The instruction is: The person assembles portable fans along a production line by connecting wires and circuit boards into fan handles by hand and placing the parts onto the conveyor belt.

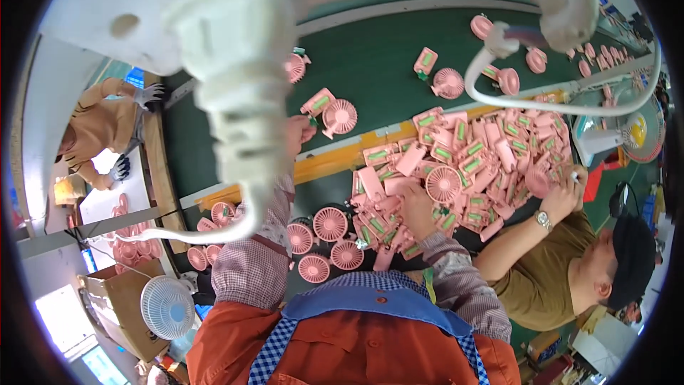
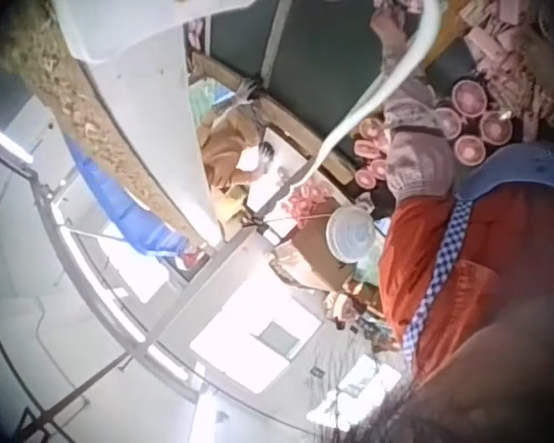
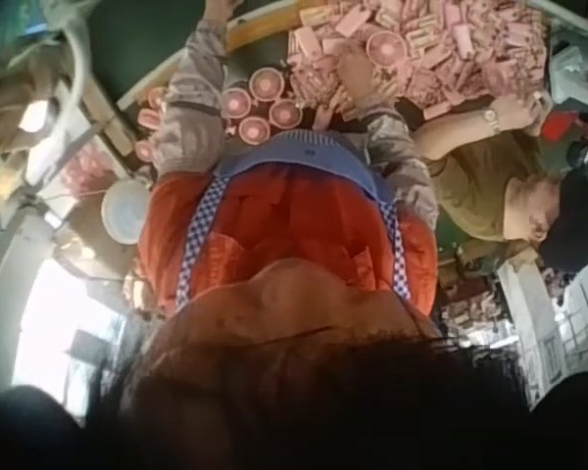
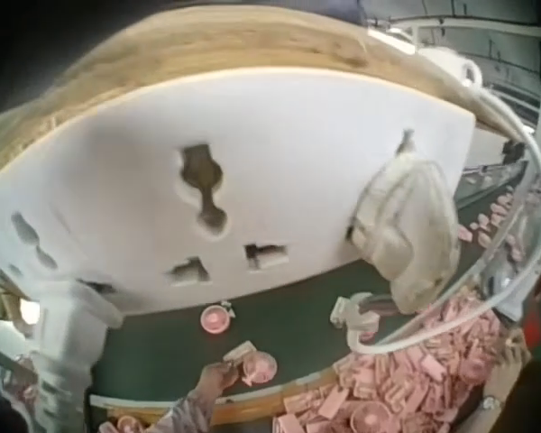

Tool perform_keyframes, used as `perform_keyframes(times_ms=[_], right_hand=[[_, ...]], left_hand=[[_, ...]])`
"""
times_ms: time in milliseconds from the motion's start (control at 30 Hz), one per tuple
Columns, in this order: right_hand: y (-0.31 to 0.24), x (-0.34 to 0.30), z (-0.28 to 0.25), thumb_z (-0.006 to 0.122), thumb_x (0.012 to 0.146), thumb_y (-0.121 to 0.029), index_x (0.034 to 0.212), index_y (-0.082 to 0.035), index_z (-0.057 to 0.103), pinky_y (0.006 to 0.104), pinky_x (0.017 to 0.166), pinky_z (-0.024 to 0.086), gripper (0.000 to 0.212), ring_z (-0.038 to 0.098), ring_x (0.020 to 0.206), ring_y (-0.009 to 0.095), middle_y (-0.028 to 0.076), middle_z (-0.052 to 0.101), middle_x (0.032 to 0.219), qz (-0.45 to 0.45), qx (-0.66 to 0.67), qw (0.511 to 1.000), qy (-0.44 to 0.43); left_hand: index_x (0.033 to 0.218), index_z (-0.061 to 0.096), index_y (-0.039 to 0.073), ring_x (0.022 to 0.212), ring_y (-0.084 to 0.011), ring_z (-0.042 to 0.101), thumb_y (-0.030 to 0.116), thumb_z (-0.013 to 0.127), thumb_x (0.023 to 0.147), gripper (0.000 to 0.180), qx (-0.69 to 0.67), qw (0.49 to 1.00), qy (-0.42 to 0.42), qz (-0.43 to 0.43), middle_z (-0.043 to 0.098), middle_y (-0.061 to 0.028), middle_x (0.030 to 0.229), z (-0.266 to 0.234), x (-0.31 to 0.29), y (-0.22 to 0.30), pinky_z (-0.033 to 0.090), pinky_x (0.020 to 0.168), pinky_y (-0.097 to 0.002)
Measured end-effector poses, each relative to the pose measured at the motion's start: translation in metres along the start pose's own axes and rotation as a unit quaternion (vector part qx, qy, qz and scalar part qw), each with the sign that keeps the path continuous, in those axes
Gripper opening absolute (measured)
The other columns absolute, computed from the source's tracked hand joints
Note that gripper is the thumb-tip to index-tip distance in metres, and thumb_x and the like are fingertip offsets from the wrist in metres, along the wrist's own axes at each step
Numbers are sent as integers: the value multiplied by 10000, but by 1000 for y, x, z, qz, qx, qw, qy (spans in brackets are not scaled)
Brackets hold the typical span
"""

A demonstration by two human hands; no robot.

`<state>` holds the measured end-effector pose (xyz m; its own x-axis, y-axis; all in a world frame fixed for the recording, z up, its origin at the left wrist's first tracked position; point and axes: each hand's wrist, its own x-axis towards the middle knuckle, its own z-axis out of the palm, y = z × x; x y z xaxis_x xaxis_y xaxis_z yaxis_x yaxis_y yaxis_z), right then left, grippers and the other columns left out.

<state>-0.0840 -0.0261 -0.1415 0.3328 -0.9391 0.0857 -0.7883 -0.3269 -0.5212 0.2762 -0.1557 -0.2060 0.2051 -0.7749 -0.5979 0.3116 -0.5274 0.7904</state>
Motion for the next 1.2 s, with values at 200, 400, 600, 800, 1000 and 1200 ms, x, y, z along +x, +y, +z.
perform_keyframes(times_ms=[200, 400, 600, 800, 1000, 1200], right_hand=[[8, -13, -26, 645, 724, -42, 809, -2, 624, 378, 646, 483, 97, 604, 722, 327, 163, 624, 793, 79, 214, 973, 20], [-32, -7, -46, 595, 775, -75, 843, -11, 613, 358, 611, 470, 95, 594, 664, 294, 142, 609, 744, 53, 290, 955, -45], [-50, -17, -43, 599, 801, -58, 885, 0, 625, 284, 613, 470, 105, 616, 697, 184, 107, 632, 790, 113, 349, 926, -88], [-64, -10, -44, 603, 792, -76, 895, 4, 619, 326, 609, 476, 130, 615, 700, 280, 149, 618, 786, 107, 359, 923, -88], [-68, -13, -40, 585, 803, -30, 929, 15, 629, 302, 624, 483, 141, 624, 707, 242, 142, 633, 817, 95, 394, 911, -71], [-75, -17, -44, 566, 812, -3, 962, 15, 627, 289, 655, 481, 162, 625, 746, 218, 134, 635, 836, 108, 406, 905, -64]], left_hand=[[882, 621, -29, 731, -226, 588, 136, 638, 733, 223, 354, 861, 186, 315, 621, -111, 784, 35, 11, 67, 471, 670, -318], [1045, 549, 16, 998, -361, 540, 206, 656, 722, 390, 549, 744, 195, 327, 596, -192, 1001, 52, 103, 109, 423, 874, -423], [1024, 536, 28, 985, -354, 549, 212, 656, 730, 367, 613, 692, 156, 348, 605, -183, 973, 79, 113, 97, 419, 867, -429], [1003, 524, 40, 971, -346, 558, 218, 656, 737, 346, 697, 625, 141, 322, 614, -174, 944, 43, 71, 70, 415, 859, -435], [1024, 495, 56, 1011, -317, 542, 185, 656, 754, 339, 699, 650, 129, 270, 607, -148, 982, 33, 21, 49, 381, 873, -455], [962, 585, 76, 1006, -286, 550, 130, 653, 725, 253, 742, 618, 82, 246, 617, -107, 968, 53, 2, 45, 393, 824, -482]])
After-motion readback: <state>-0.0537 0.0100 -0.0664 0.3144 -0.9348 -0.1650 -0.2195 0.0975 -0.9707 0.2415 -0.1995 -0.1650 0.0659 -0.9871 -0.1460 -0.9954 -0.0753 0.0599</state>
